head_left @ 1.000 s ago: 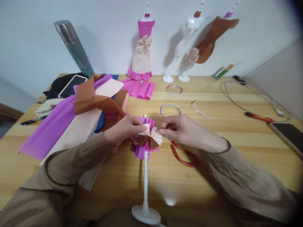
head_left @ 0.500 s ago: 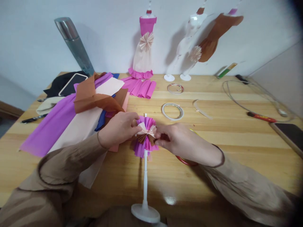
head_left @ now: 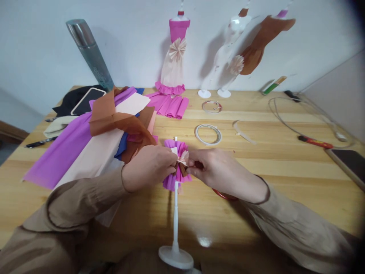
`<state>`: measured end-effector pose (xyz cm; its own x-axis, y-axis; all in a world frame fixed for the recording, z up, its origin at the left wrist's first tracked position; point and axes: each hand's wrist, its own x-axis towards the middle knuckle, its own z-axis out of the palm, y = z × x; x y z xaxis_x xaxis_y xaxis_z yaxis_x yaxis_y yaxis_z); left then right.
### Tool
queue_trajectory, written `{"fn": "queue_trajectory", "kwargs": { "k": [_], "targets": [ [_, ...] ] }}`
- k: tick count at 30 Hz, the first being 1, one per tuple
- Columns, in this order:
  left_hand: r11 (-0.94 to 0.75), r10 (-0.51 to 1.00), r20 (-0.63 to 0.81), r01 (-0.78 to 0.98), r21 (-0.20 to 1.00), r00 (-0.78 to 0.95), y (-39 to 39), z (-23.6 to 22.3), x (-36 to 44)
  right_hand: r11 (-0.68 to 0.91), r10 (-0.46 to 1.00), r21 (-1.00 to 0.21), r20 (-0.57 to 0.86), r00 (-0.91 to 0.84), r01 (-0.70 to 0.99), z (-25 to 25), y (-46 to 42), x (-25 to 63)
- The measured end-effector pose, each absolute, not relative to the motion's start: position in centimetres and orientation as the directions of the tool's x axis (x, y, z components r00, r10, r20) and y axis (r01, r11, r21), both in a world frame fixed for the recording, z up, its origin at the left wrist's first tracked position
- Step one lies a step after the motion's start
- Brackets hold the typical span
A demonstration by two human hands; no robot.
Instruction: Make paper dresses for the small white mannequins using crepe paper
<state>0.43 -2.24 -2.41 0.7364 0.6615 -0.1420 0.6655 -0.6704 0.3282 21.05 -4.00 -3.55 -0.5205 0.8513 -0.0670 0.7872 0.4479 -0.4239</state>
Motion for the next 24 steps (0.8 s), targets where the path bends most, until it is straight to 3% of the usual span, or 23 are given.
{"fn": "queue_trajectory", "kwargs": {
  "k": [16, 20, 24],
  "targets": [
    [-0.565, 0.712, -0.138, 0.678, 0.469, 0.689, -1.5, -2.5, 0.2, 0.397, 0.887, -0.378, -0.078, -0.456, 0.837, -3.5, -4.3, 19.8],
    [-0.525, 0.731, -0.163, 0.699, 0.485, 0.662, -1.7, -2.3, 0.5, 0.386, 0.890, -0.406, -0.072, -0.450, 0.828, -3.5, -4.1, 20.0],
    [-0.509, 0.757, -0.151, 0.718, 0.475, 0.636, -2.3, -2.5, 0.9, 0.419, 0.884, -0.483, 0.021, -0.468, 0.769, -3.0, -3.7, 20.9]
  ]
}}
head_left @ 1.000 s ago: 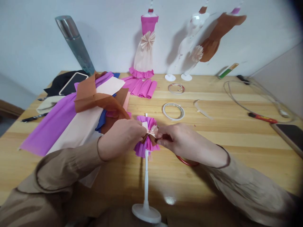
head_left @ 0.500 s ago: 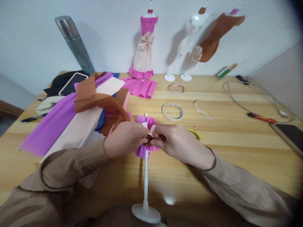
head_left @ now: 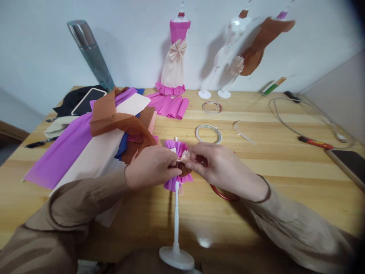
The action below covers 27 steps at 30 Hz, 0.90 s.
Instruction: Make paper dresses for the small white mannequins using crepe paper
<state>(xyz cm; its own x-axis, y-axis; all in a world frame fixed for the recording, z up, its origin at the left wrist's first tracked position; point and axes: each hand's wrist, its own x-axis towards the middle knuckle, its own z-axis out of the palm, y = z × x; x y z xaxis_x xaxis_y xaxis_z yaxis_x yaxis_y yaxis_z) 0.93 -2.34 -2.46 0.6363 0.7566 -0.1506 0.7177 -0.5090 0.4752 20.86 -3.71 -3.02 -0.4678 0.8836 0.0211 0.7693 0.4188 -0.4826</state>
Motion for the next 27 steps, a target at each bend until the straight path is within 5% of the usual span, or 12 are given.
{"fn": "queue_trajectory", "kwargs": {
  "k": [3, 9, 16, 21, 24, 27],
  "targets": [
    [-0.514, 0.759, -0.143, 0.720, 0.466, 0.635, -2.5, -2.6, 1.1, 0.451, 0.873, -0.506, 0.080, -0.481, 0.735, -2.7, -3.5, 21.4],
    [-0.459, 0.756, -0.211, 0.732, 0.504, 0.619, -2.2, -2.0, 1.2, 0.338, 0.881, -0.661, -0.028, -0.472, 0.670, -3.8, -3.2, 21.4],
    [-0.330, 0.801, -0.125, 0.606, 0.724, 0.585, -2.2, -0.3, 0.3, 0.130, 0.949, -0.952, 0.038, -0.314, 0.277, -3.7, -3.3, 20.9],
    [-0.252, 0.929, 0.108, 0.392, 0.885, 0.353, -3.5, 0.6, 0.4, 0.273, 0.962, -0.954, 0.270, -0.039, 0.125, -2.5, -3.8, 20.7],
    [-0.033, 0.950, -0.010, 0.134, 0.990, 0.313, -3.8, 0.2, 0.9, 0.286, 0.956, -0.958, 0.287, 0.062, 0.028, -2.3, -3.9, 20.3],
    [0.249, 0.911, -0.198, -0.100, 0.963, 0.362, -3.6, -0.7, 1.4, 0.284, 0.952, -0.957, 0.274, 0.137, -0.055, -2.6, -4.1, 19.9]
  ]
}}
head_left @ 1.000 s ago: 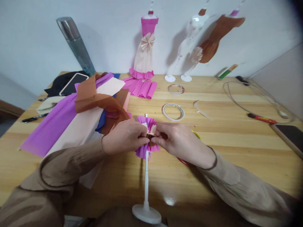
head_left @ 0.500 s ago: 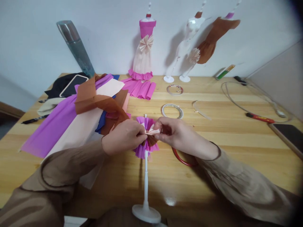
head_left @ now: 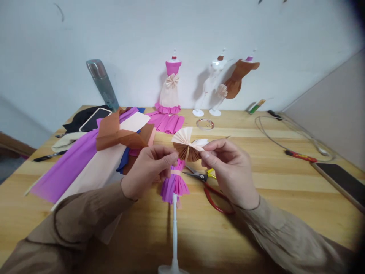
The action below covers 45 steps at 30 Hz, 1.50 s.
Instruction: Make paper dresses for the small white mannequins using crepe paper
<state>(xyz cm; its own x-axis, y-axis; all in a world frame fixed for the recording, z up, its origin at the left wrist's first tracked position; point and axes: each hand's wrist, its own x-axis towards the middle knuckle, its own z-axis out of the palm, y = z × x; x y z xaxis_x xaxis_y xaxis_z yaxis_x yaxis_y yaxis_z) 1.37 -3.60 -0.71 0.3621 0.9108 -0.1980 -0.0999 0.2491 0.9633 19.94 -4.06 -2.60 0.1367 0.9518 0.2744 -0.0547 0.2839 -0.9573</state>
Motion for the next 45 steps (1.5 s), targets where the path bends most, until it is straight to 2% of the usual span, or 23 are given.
{"fn": "queue_trajectory", "kwargs": {
  "k": [5, 12, 15, 18, 20, 23, 26, 32, 35, 40, 42, 45],
  "targets": [
    [0.416, 0.836, -0.257, -0.256, 0.873, 0.485, -3.8, -1.9, 2.1, 0.288, 0.952, -0.946, 0.265, 0.153, -0.150, -3.3, -4.3, 19.5],
    [0.467, 0.810, -0.270, -0.293, 0.834, 0.521, -3.9, -2.0, 2.2, 0.220, 0.974, -0.955, 0.203, 0.102, -0.200, -3.8, -4.3, 19.3],
    [0.359, 0.898, -0.227, -0.329, 0.873, 0.378, -3.0, -2.0, 1.8, 0.145, 0.989, -0.970, 0.146, 0.007, -0.197, -3.8, -3.9, 19.9],
    [0.114, 0.982, -0.063, -0.290, 0.950, 0.179, -2.0, -1.5, 0.9, 0.073, 0.988, -0.989, 0.090, -0.127, -0.131, -3.5, -3.2, 20.8],
    [0.041, 0.969, 0.002, -0.169, 0.985, 0.249, -1.4, -1.0, 0.2, 0.048, 0.974, -0.996, 0.065, -0.216, -0.081, -3.2, -2.7, 21.5],
    [0.147, 0.857, -0.125, -0.006, 0.989, 0.500, -0.9, -0.4, -0.3, 0.053, 0.933, -0.999, 0.054, -0.356, -0.014, -2.9, -2.2, 22.0],
    [0.268, 0.700, -0.253, 0.083, 0.960, 0.668, -0.9, -0.7, 0.0, 0.119, 0.894, -0.990, 0.076, -0.441, 0.071, -2.8, -2.2, 22.0],
    [0.287, 0.617, -0.378, 0.250, 0.925, 0.690, -1.4, -1.7, 0.8, 0.216, 0.862, -0.958, 0.096, -0.498, 0.188, -3.1, -2.6, 21.5],
    [0.341, 0.595, -0.383, 0.210, 0.916, 0.707, -1.3, -2.0, 0.8, 0.215, 0.865, -0.959, 0.099, -0.492, 0.185, -3.2, -2.7, 21.4],
    [0.441, 0.652, -0.372, 0.068, 0.895, 0.661, -1.2, -2.4, 0.8, 0.184, 0.906, -0.979, 0.132, -0.403, 0.092, -3.3, -2.4, 21.3],
    [0.487, 0.672, -0.376, 0.002, 0.874, 0.639, -1.3, -2.3, 0.9, 0.169, 0.924, -0.976, 0.110, -0.365, 0.134, -3.4, -2.0, 21.5],
    [0.526, 0.708, -0.379, -0.087, 0.846, 0.596, -1.5, -2.0, 1.1, 0.202, 0.950, -0.931, 0.111, -0.291, 0.305, -3.4, -0.8, 22.9]
  ]
}}
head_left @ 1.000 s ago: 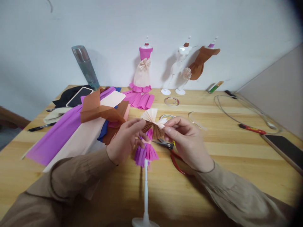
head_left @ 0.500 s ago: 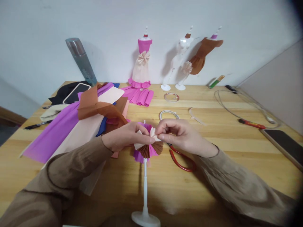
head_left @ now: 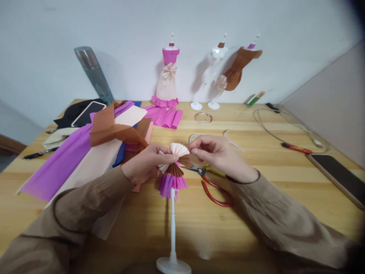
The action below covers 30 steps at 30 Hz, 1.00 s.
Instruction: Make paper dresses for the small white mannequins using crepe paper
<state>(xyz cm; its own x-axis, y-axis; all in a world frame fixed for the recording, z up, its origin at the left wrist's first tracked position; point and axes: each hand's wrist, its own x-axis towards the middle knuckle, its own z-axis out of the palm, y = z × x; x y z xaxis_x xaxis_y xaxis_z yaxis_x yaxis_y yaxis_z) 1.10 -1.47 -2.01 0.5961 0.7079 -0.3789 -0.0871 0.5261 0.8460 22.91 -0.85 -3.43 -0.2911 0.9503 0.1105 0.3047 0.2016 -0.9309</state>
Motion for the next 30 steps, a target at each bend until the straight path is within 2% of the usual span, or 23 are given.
{"fn": "queue_trajectory", "kwargs": {
  "k": [3, 6, 10, 13, 16, 18, 23, 27, 30],
  "targets": [
    [0.544, 0.737, -0.379, -0.160, 0.823, 0.559, -1.5, -1.6, 1.2, 0.257, 0.959, -0.811, 0.145, -0.245, 0.525, -3.1, 0.5, 25.5],
    [0.549, 0.744, -0.367, -0.198, 0.812, 0.558, -1.5, -1.5, 1.3, 0.244, 0.969, -0.586, 0.125, -0.212, 0.772, -2.4, 1.5, 28.0],
    [0.538, 0.762, -0.367, -0.207, 0.817, 0.534, -1.3, -1.9, 1.2, 0.226, 0.973, -0.389, 0.054, -0.223, 0.893, -2.0, 2.1, 29.9],
    [0.446, 0.744, -0.351, -0.033, 0.894, 0.568, -1.0, -2.2, 1.2, 0.241, 0.966, -0.321, -0.010, -0.258, 0.916, -2.8, 2.7, 30.1],
    [0.182, 0.709, -0.283, 0.220, 0.958, 0.646, -0.9, -2.4, 1.3, 0.290, 0.940, -0.297, -0.089, -0.328, 0.910, -3.9, 3.3, 29.9],
    [-0.008, 0.741, -0.207, 0.316, 0.949, 0.638, -1.1, -2.6, 1.5, 0.313, 0.927, -0.275, -0.120, -0.356, 0.909, -4.3, 3.4, 29.6],
    [-0.285, 0.822, -0.073, 0.518, 0.806, 0.565, -1.7, -3.2, 1.8, 0.342, 0.915, -0.229, -0.139, -0.379, 0.911, -4.3, 3.1, 28.5],
    [-0.417, 0.836, -0.029, 0.667, 0.618, 0.549, -2.1, -3.7, 1.6, 0.395, 0.894, -0.207, -0.135, -0.426, 0.895, -4.9, 2.9, 28.0],
    [-0.507, 0.838, 0.070, 0.726, 0.465, 0.541, -2.2, -4.0, 1.5, 0.425, 0.887, -0.187, -0.112, -0.449, 0.886, -5.8, 3.2, 28.1]
  ]
}}
